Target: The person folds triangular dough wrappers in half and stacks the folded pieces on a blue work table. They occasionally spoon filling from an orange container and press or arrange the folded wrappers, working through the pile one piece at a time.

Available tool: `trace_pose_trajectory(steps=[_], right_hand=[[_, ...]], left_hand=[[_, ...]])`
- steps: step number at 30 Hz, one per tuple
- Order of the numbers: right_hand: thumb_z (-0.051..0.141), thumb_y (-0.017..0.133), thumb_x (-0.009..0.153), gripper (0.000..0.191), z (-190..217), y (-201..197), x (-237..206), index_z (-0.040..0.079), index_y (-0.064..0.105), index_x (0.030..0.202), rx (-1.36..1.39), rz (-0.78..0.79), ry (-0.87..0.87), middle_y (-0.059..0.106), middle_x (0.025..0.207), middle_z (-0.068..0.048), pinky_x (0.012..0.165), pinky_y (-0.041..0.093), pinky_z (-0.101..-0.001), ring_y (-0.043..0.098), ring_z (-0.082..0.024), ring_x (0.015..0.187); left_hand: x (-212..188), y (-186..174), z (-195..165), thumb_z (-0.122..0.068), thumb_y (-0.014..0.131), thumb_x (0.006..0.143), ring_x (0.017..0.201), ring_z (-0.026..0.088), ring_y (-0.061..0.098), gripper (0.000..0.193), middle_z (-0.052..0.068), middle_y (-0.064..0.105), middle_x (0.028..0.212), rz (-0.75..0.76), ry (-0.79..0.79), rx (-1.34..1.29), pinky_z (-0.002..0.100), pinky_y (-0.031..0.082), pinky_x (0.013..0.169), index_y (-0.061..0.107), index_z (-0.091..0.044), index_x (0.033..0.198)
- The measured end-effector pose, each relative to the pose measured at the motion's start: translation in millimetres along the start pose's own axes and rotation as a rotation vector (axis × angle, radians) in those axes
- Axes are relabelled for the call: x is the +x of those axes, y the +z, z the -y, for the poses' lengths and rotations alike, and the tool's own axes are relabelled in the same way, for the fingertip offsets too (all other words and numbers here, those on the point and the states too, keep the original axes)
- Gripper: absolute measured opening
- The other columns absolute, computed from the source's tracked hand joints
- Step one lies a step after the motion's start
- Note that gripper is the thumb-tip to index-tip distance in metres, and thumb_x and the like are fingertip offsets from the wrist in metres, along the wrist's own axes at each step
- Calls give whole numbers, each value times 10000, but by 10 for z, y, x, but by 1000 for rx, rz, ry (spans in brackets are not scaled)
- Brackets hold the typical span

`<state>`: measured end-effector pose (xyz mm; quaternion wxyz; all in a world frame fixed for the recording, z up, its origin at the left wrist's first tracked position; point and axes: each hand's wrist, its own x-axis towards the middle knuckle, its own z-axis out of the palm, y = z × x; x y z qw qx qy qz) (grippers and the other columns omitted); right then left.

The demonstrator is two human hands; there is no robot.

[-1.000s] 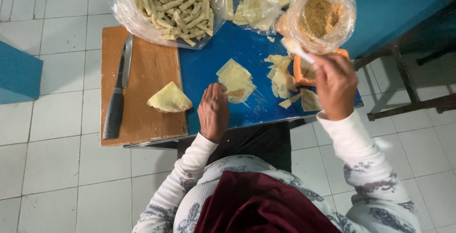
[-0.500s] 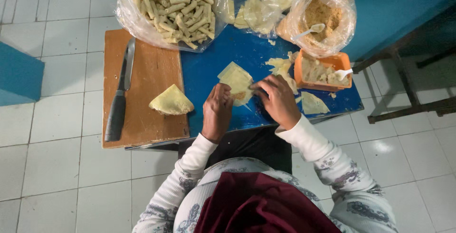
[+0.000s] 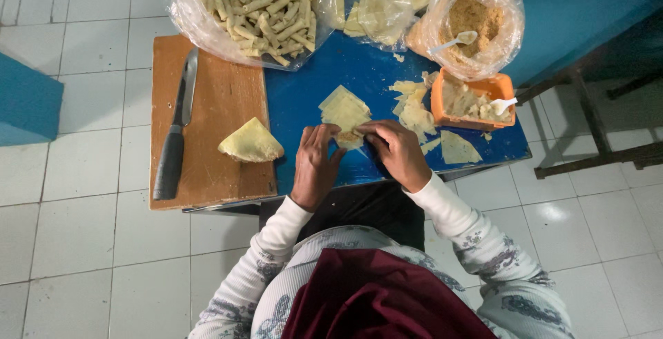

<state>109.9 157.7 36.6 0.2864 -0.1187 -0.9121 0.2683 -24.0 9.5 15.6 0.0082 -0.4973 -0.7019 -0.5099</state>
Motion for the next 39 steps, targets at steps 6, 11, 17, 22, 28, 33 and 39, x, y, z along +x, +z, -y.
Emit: trace_pose_trajectory(steps=[6, 11, 17, 22, 28, 33, 39], right_hand=[[-4, 707, 899, 291, -13, 55, -49, 55, 720, 1184, -138, -2, -128, 739, 1144, -105, 886, 544, -407, 685, -304, 1030], [-2, 695, 900, 253, -79, 104, -38, 44, 714, 1148, -202, -13, -218, 732, 1126, -87, 902, 534, -410, 680, -289, 1026], [54, 685, 947, 115, -179, 126, 116, 46, 697, 1061, -188, 28, -115, 711, 1036, -104, 864, 517, -428, 658, -322, 991], [80, 706, 936, 108, -208, 192, 211, 23, 695, 1027, -203, 51, -26, 676, 986, -153, 828, 507, -451, 634, -368, 974], [33, 681, 920, 174, -186, 186, 192, 18, 695, 1092, -137, 15, -137, 682, 1090, -132, 886, 523, -452, 638, -357, 1044], [43, 717, 901, 162, -104, 113, 140, 5, 708, 1058, -191, 75, -206, 680, 1065, -141, 866, 532, -443, 640, -339, 1013], [110, 770, 899, 150, -87, 108, 188, 23, 715, 1007, -176, 46, -234, 699, 1009, -109, 822, 544, -418, 659, -306, 958]], left_hand=[[0, -2, -20, 6, 795, 771, 1028, 389, 600, 452, 165, 655, 1080, 25, 14, -6, 445, 484, 879, 577, -18, 1167], [9, -14, -31, 2, 798, 742, 1047, 408, 583, 505, 192, 635, 1094, 43, 80, -7, 473, 466, 911, 559, 6, 1186], [63, 26, 41, -19, 735, 799, 990, 393, 563, 311, 190, 618, 1059, 77, 113, -10, 456, 466, 868, 608, 16, 1081], [176, 132, 188, 1, 614, 903, 922, 369, 556, 77, 182, 602, 973, 26, 157, 117, 444, 469, 829, 670, 19, 954], [263, 205, 247, 50, 594, 856, 880, 347, 589, 95, 142, 600, 901, 22, 116, 82, 438, 500, 788, 645, -4, 916], [198, 112, 182, 31, 609, 883, 950, 361, 615, 36, 164, 571, 1005, 46, 152, 22, 433, 521, 792, 622, 19, 914], [227, 55, 149, -26, 627, 925, 947, 360, 614, 56, 164, 534, 1016, 63, 170, -52, 437, 521, 796, 659, 14, 946]])
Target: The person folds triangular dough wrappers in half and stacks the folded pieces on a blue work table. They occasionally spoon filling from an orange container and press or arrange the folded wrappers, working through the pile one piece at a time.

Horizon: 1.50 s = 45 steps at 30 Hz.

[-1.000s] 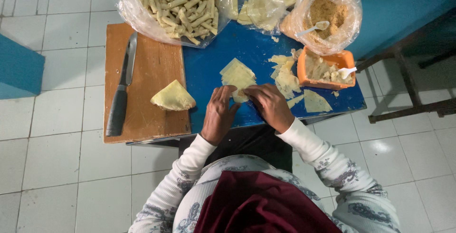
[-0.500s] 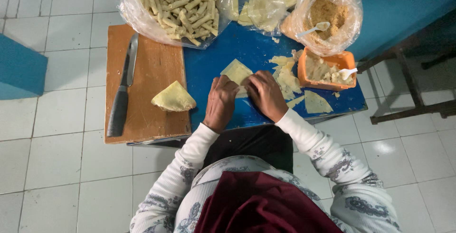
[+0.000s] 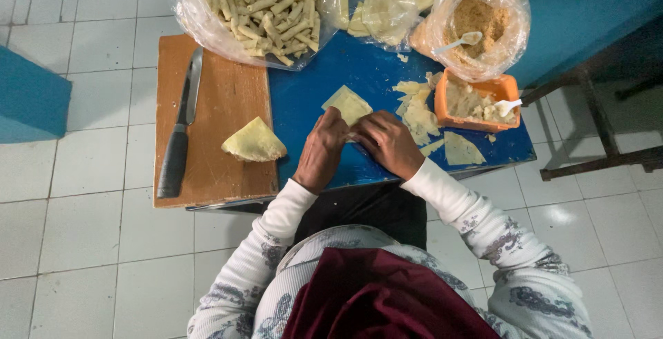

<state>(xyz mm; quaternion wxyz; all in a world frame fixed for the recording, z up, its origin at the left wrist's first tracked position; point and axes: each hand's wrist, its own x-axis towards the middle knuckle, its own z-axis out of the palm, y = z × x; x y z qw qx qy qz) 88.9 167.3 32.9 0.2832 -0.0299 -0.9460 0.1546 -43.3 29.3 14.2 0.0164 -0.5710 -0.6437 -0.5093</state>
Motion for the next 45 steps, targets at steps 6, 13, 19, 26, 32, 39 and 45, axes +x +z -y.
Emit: trace_pose_trajectory(steps=[6, 13, 19, 26, 32, 39, 45], right_hand=[[107, 749, 913, 123, -133, 20, 19, 40, 716, 1011, 35, 45, 29, 702, 1014, -100, 838, 540, -423, 655, -306, 964], [114, 742, 925, 123, -164, 85, 47, 57, 733, 1033, 86, 9, 82, 698, 1001, -89, 846, 520, -433, 641, -310, 970], [65, 696, 906, 238, -89, 112, -89, 47, 724, 1142, -188, 32, -12, 652, 1090, -87, 894, 523, -421, 598, -291, 1025], [84, 647, 960, 292, 48, 112, -140, 80, 677, 1251, -365, 18, 2, 582, 1338, -68, 972, 448, -442, 543, -275, 1156], [43, 607, 910, 564, -15, 189, 50, 138, 557, 1464, -505, 71, -10, 455, 1500, -100, 969, 409, -453, 481, -295, 1163], [-26, 640, 858, 700, -289, 155, 303, 226, 551, 1505, -203, 139, 30, 552, 1346, -53, 988, 408, -422, 511, -285, 1136], [131, 706, 941, 595, -234, 143, 378, 224, 536, 1503, -137, 184, -41, 677, 1092, 2, 916, 358, -446, 605, -224, 1027]], left_hand=[[57, 3, 44, -22, 629, 924, 930, 368, 627, 36, 170, 550, 1038, 31, -144, -79, 432, 520, 778, 623, 9, 907], [84, 37, 85, -17, 626, 913, 986, 369, 604, 49, 164, 542, 1035, -12, -81, -18, 443, 504, 828, 609, 14, 879], [66, 84, 90, 21, 604, 936, 1005, 358, 604, 33, 163, 538, 1036, -16, -107, 29, 437, 520, 849, 611, 31, 905], [-173, -9, -83, 45, 570, 931, 1075, 386, 589, 169, 189, 548, 1138, -82, 21, 171, 436, 541, 817, 577, 51, 1100], [-307, 14, -169, -48, 640, 948, 1135, 363, 589, 311, 194, 561, 1292, -4, -59, 229, 438, 525, 902, 583, 23, 1245], [-322, 64, -137, -185, 729, 908, 1231, 298, 582, 464, 106, 580, 1385, 39, 16, 359, 418, 490, 981, 599, -34, 1327], [-324, 69, -145, -206, 739, 893, 1217, 286, 570, 496, 110, 583, 1386, 75, 28, 403, 414, 477, 984, 599, -38, 1338]])
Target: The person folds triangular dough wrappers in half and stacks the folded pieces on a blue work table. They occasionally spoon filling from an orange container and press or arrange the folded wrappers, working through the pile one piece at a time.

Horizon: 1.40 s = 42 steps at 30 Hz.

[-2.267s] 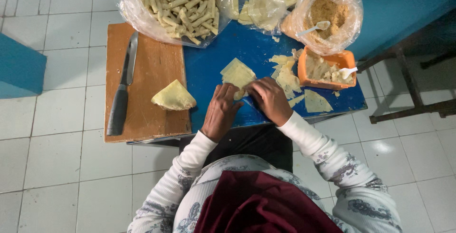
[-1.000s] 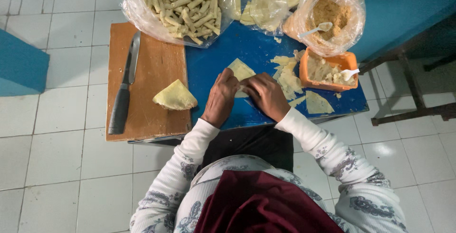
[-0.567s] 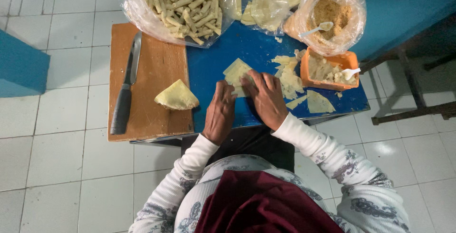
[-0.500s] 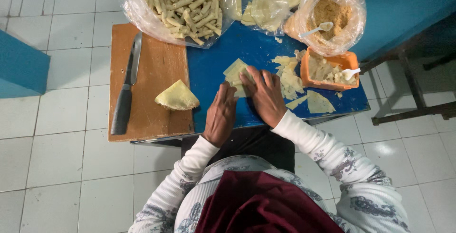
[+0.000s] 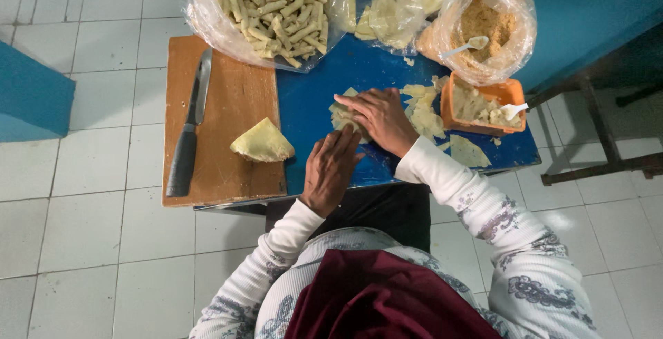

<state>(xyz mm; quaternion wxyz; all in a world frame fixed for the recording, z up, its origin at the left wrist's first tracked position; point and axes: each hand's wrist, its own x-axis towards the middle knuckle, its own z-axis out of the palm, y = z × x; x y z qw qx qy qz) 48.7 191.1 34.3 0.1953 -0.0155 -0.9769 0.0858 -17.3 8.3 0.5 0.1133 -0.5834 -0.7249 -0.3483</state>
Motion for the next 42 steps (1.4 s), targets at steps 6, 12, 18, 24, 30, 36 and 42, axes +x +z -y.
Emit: trace_pose_trajectory(steps=[6, 12, 18, 24, 30, 36, 42], right_hand=[[166, 704, 943, 513, -127, -138, 373, 210, 578, 1438, 147, 191, 217, 740, 1001, 16, 838, 445, -410, 687, -157, 907], [318, 624, 1067, 455, -397, -605, 1261, 101, 569, 1464, 1172, -215, 338, 697, 1333, -136, 916, 563, -332, 695, -175, 1100], [398, 582, 1195, 376, -785, -1149, 904, 57, 691, 1312, 610, -460, 100, 736, 1275, -100, 1089, 555, -365, 701, -220, 1185], [379, 757, 1024, 607, -1515, -1736, 52, 102, 556, 1526, -366, -240, 363, 609, 1441, -169, 1062, 468, -535, 566, -390, 1313], [525, 728, 1025, 899, -1760, -1694, -14, 110, 306, 1701, 31, 7, 699, 428, 1661, -206, 1154, 367, -556, 431, -419, 1459], [482, 745, 928, 975, -1671, -1753, -95, 116, 266, 1695, 269, -134, 785, 572, 1529, -210, 1106, 532, -461, 613, -302, 1356], [516, 700, 1063, 951, -1743, -1639, -209, 23, 186, 1694, 504, -264, 623, 392, 1646, -284, 1244, 387, -450, 436, -347, 1517]], left_hand=[[23, -7, -10, -228, 743, 900, 1211, 284, 569, 502, 123, 582, 1383, -8, 2, -12, 418, 476, 1005, 600, -35, 1341], [26, -56, -40, -247, 739, 890, 1215, 290, 572, 482, 126, 585, 1382, 13, -10, -6, 416, 477, 994, 635, -89, 1333], [34, -66, -40, -272, 746, 885, 1195, 298, 573, 469, 130, 582, 1382, 12, -13, -2, 427, 484, 973, 655, -134, 1324], [20, -55, -29, -278, 744, 899, 1192, 305, 571, 448, 132, 583, 1385, 34, -18, -16, 429, 491, 971, 662, -136, 1316], [15, -63, -27, -277, 727, 921, 1192, 316, 571, 433, 149, 581, 1391, 28, -22, -25, 444, 493, 968, 650, -130, 1322], [16, -60, -11, -277, 695, 957, 1213, 326, 570, 411, 153, 578, 1406, 40, -26, -32, 452, 494, 978, 639, -129, 1336], [11, -66, -29, -277, 688, 958, 1211, 331, 573, 399, 149, 580, 1400, 48, -32, -28, 453, 492, 988, 642, -132, 1328]])
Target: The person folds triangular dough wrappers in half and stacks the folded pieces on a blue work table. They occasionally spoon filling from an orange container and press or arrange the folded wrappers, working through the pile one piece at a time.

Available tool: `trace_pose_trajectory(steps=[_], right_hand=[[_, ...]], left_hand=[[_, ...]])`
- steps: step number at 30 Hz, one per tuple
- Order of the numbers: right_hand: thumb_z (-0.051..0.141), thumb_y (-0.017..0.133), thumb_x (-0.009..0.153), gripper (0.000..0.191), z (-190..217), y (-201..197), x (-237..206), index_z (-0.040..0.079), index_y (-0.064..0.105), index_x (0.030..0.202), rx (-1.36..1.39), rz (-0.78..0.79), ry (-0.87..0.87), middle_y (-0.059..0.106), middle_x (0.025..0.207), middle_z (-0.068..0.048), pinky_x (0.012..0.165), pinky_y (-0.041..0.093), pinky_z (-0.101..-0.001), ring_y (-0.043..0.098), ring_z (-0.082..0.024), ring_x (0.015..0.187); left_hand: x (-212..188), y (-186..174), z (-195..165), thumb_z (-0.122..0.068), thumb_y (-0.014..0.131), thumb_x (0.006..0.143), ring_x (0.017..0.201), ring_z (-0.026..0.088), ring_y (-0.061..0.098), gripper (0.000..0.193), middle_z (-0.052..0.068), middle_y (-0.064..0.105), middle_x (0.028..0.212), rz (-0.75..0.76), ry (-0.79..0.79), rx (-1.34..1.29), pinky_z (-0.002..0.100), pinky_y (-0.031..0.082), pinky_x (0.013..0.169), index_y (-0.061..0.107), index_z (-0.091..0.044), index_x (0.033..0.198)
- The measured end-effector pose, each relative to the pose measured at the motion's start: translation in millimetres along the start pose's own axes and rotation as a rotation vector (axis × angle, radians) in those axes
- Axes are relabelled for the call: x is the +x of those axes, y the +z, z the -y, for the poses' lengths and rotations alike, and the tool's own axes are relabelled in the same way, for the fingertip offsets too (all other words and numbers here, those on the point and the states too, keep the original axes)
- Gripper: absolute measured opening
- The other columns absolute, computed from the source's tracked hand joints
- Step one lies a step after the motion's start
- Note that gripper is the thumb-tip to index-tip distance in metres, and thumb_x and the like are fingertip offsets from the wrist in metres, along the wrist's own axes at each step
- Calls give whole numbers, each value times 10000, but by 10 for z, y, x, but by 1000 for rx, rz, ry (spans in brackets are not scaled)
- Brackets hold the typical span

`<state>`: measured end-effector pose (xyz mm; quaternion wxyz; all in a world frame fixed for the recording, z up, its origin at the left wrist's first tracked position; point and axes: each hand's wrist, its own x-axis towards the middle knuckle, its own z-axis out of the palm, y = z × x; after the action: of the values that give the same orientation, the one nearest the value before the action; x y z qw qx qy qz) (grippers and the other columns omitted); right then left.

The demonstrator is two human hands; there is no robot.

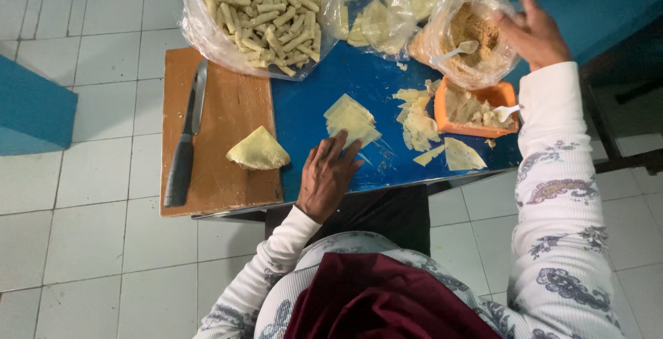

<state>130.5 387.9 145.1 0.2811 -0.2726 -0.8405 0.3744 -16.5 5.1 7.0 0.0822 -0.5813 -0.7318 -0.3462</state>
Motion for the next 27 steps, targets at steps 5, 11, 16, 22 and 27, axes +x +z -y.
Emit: trace_pose_trajectory(steps=[5, 11, 16, 22, 27], right_hand=[[731, 472, 1078, 1061, -64, 72, -60, -11, 56, 1713, 434, -3, 17, 149, 1727, -201, 1289, 257, -382, 237, -279, 1601], [541, 673, 1106, 688, 178, 94, -337, 138, 474, 1625, -364, -182, -477, 505, 1447, -128, 1094, 485, -415, 526, -253, 1336], [111, 838, 858, 399, 313, 779, -635, 92, 726, 1241, -642, 0, -594, 564, 1219, -122, 967, 548, -366, 574, -260, 1133], [58, 791, 1036, 139, 202, 518, -617, 48, 683, 1122, -734, -130, -541, 635, 1140, -123, 881, 545, -387, 648, -294, 1031], [14, 712, 996, 126, 133, 107, -872, -4, 679, 1117, -1015, -264, -527, 610, 1050, -164, 852, 525, -438, 636, -345, 974]], left_hand=[[3, -39, 5, -276, 688, 959, 1206, 327, 573, 397, 151, 582, 1395, 11, -11, -17, 451, 487, 990, 648, -121, 1322], [36, -48, -8, -263, 697, 943, 1189, 332, 579, 399, 154, 588, 1385, 2, -11, -20, 450, 486, 986, 656, -118, 1313], [36, -79, -17, -243, 698, 934, 1182, 329, 585, 406, 152, 594, 1386, 18, -14, -40, 448, 486, 987, 655, -121, 1318], [25, -65, 3, -205, 708, 928, 1157, 327, 596, 372, 153, 605, 1374, -7, -19, -57, 443, 503, 970, 678, -109, 1286], [-25, -49, 47, -102, 695, 959, 1170, 341, 621, 275, 150, 618, 1337, -98, -115, -231, 423, 530, 952, 665, -48, 1227]])
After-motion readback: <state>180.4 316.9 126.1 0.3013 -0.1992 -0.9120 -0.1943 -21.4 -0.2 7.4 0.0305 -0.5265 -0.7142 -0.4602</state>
